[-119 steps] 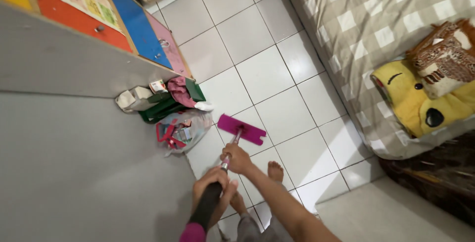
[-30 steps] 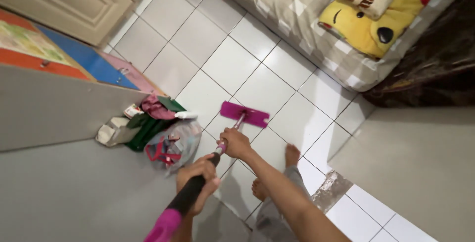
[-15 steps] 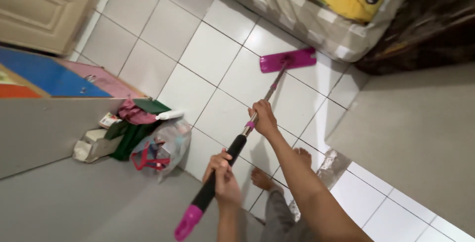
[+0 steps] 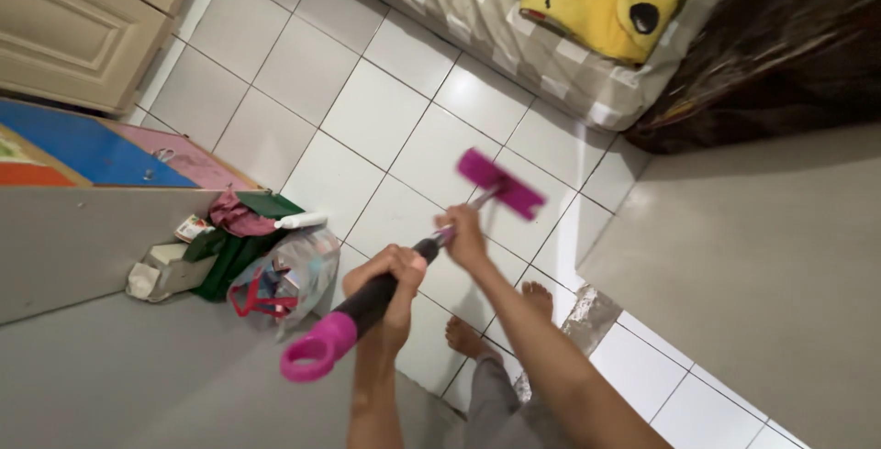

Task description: Mopping the tiled floor of a house using a mop and bucket.

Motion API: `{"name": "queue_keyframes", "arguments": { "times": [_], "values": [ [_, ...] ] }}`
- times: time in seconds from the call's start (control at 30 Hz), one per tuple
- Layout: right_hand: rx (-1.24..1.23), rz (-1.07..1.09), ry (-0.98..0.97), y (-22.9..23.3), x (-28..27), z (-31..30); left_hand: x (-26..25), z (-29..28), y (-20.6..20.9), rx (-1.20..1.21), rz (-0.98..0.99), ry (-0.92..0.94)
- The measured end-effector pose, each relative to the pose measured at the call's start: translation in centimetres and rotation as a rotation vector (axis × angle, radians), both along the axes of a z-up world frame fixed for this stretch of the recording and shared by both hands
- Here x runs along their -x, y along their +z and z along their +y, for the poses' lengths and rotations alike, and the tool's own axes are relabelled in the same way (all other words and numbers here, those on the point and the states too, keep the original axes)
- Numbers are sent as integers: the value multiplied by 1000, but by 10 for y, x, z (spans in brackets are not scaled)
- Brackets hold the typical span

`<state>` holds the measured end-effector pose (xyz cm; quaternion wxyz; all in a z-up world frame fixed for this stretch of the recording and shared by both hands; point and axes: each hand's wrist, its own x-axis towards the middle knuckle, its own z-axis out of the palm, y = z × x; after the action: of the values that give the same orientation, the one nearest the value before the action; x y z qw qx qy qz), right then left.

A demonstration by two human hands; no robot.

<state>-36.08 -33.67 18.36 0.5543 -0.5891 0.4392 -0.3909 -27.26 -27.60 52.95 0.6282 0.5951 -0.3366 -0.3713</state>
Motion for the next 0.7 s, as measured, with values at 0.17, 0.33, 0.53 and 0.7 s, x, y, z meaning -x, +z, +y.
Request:
{"name": "queue_keyframes", "arguments": {
  "times": [0.17, 0.33, 0.53, 0.7],
  "values": [
    [192, 376, 330, 111, 6, -24, 11, -4, 28, -118, -215, -131],
    [-88, 756, 555, 147, 27, -49, 12, 30, -49, 186, -34, 81],
    [40, 866, 597, 66, 106, -75, 95, 17, -155, -185, 427, 337],
    [22, 958, 603, 27, 160, -98, 144, -12, -180, -393, 560, 395]
  ]
}}
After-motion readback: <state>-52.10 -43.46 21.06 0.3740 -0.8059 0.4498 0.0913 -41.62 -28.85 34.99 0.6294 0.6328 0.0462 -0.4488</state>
